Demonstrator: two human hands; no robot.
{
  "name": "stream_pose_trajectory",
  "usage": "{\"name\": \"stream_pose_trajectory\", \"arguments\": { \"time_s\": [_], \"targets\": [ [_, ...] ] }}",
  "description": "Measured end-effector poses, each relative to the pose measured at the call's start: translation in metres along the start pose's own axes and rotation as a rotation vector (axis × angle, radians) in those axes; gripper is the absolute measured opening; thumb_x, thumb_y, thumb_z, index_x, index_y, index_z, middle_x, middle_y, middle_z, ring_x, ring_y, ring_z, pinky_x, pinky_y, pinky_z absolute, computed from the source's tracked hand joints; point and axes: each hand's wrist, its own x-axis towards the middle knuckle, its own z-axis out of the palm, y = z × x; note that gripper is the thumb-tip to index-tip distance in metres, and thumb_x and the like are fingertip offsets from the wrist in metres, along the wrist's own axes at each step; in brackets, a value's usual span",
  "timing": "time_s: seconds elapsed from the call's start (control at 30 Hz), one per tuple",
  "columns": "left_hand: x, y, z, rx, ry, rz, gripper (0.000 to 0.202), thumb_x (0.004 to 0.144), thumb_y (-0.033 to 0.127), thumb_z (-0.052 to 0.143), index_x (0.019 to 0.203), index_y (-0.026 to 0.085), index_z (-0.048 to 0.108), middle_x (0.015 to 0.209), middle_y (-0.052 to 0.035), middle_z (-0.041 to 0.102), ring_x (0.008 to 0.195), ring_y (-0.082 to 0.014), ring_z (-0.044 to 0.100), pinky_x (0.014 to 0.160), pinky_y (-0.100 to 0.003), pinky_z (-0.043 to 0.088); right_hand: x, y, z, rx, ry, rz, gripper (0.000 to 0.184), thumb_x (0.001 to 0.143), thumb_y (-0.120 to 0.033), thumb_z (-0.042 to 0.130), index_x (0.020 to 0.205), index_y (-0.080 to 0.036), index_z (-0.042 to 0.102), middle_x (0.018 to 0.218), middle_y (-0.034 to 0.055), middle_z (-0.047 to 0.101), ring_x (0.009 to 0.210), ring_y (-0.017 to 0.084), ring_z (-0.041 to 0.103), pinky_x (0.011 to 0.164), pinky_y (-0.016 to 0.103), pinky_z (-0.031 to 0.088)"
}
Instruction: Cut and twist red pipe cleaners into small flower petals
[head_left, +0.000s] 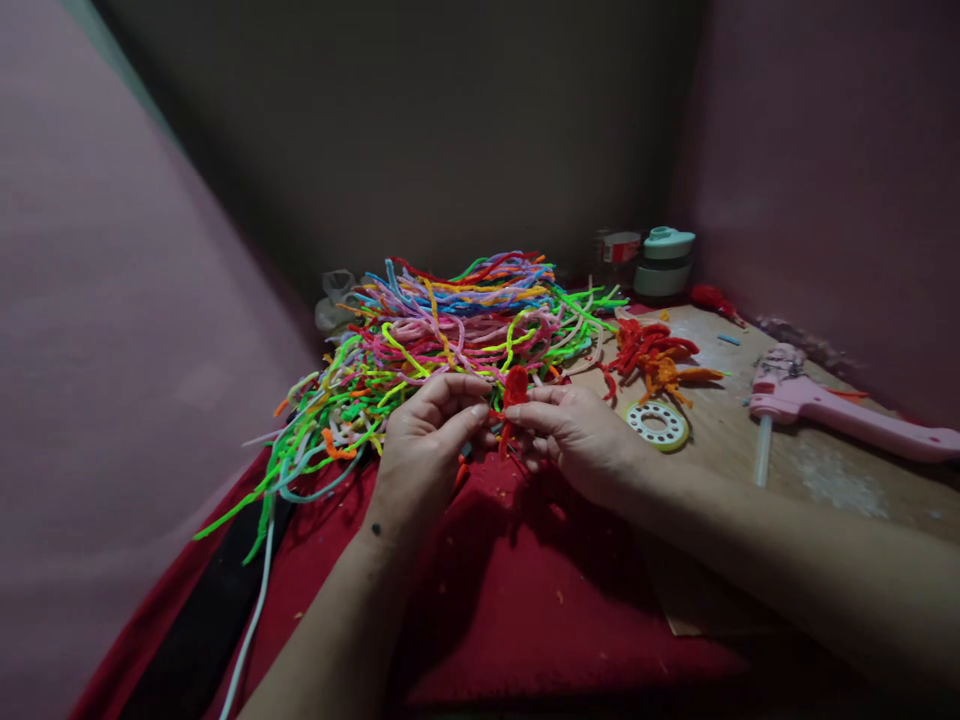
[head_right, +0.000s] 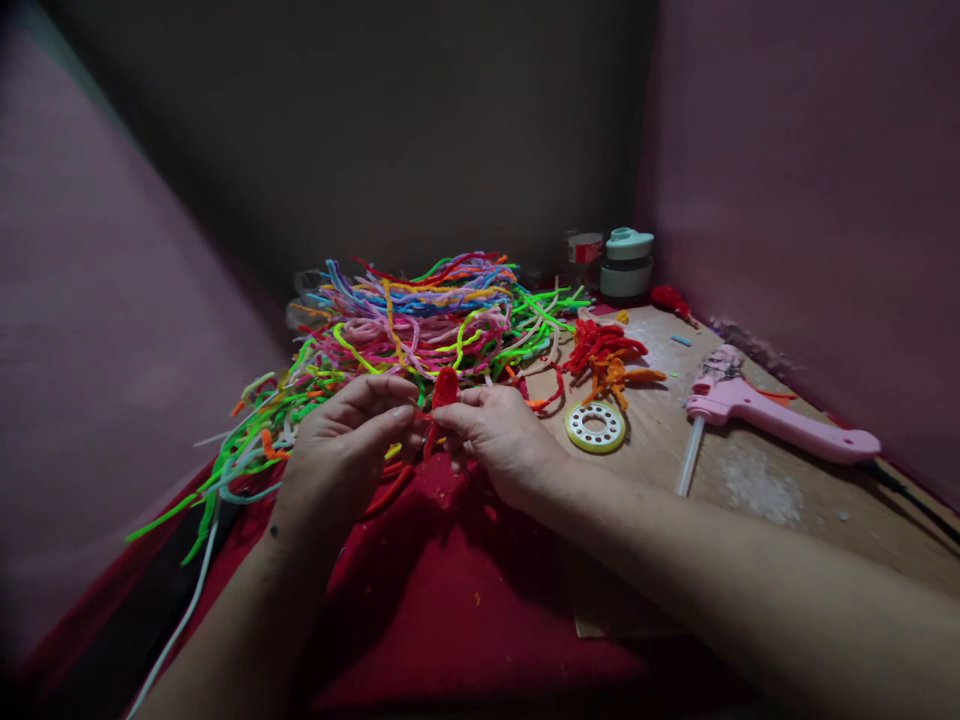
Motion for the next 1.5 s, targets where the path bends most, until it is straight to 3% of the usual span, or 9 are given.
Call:
{"name": "stream_pose_trajectory", "arguments": {
  "time_s": [0.2,0.47,0.83,1.0,1.1,1.17,1.3,1.5],
  "targets": [
    [0.002,0.002,-0.003,0.07,-0.063,-0.111,0.015,0.077,0.026,0.06,0.089,0.017,0.058,0.062,0.0018,0.061,0.052,-0.0101,0.058,0.046,-0.019,0.042,0.001,-0.001,-0.001,0.006,0.067,-0.012,0.009,0.066,-0.019,0.061,0.061,-0.015,0.055,0.05,-0.0028,0.05,0.042,0.007,0.04,0.041,0.023,0.028],
    [0.001,0.007,-0.003,0.307,-0.047,-0.045,0.017,0.07,0.03,0.067,0.077,0.015,0.061,0.063,0.0016,0.06,0.051,-0.0082,0.052,0.047,-0.018,0.04,0.0,-0.003,-0.001,-0.006,0.098,-0.036,0.011,0.066,-0.019,0.062,0.061,-0.015,0.053,0.05,-0.0041,0.047,0.041,0.007,0.039,0.041,0.023,0.028],
    [0.001,-0.003,-0.006,0.748,-0.025,0.177,0.018,0.078,0.028,0.052,0.082,0.016,0.065,0.072,-0.0015,0.066,0.062,-0.0124,0.056,0.059,-0.021,0.043,-0.002,-0.001,-0.003,-0.186,0.126,-0.142,0.007,0.069,-0.019,0.059,0.065,-0.015,0.054,0.052,-0.004,0.049,0.045,0.006,0.04,0.045,0.022,0.029],
    [0.0,0.001,-0.005,0.761,0.011,0.145,0.017,0.075,0.026,0.052,0.078,0.017,0.066,0.063,0.0001,0.064,0.055,-0.0118,0.053,0.054,-0.021,0.041,-0.003,-0.002,-0.001,-0.235,0.115,-0.175,0.004,0.069,-0.017,0.056,0.066,-0.015,0.055,0.054,-0.0034,0.051,0.047,0.007,0.042,0.046,0.023,0.03],
    [0.002,0.007,-0.014,0.781,0.06,0.129,0.02,0.074,0.023,0.048,0.08,0.017,0.066,0.059,0.0011,0.062,0.05,-0.0115,0.051,0.05,-0.021,0.039,-0.001,-0.002,-0.004,-0.275,0.129,-0.206,0.006,0.069,-0.017,0.055,0.064,-0.015,0.054,0.054,-0.0035,0.05,0.048,0.007,0.04,0.047,0.023,0.03],
    [0.003,0.01,-0.024,0.898,0.014,0.126,0.021,0.074,0.023,0.047,0.082,0.018,0.066,0.063,0.0003,0.063,0.053,-0.0127,0.053,0.053,-0.023,0.039,0.0,-0.003,-0.006,-0.296,0.136,-0.227,0.008,0.069,-0.017,0.056,0.062,-0.015,0.053,0.054,-0.0034,0.049,0.048,0.007,0.039,0.047,0.024,0.029],
    [-0.002,0.0,-0.043,1.306,-0.224,0.069,0.016,0.076,0.027,0.048,0.078,0.019,0.062,0.075,-0.0044,0.065,0.067,-0.0172,0.058,0.062,-0.026,0.04,0.001,-0.003,-0.007,-0.263,0.098,-0.209,0.008,0.068,-0.016,0.056,0.061,-0.015,0.054,0.055,-0.003,0.049,0.048,0.007,0.039,0.047,0.024,0.028],
    [-0.005,-0.025,-0.048,1.462,-0.251,0.136,0.015,0.078,0.02,0.048,0.089,0.017,0.057,0.09,-0.0128,0.064,0.083,-0.0228,0.059,0.074,-0.032,0.039,-0.002,-0.005,-0.002,-0.139,0.063,-0.148,0.008,0.065,-0.016,0.06,0.06,-0.015,0.053,0.052,-0.0029,0.05,0.047,0.007,0.041,0.049,0.024,0.03]
  ]
}}
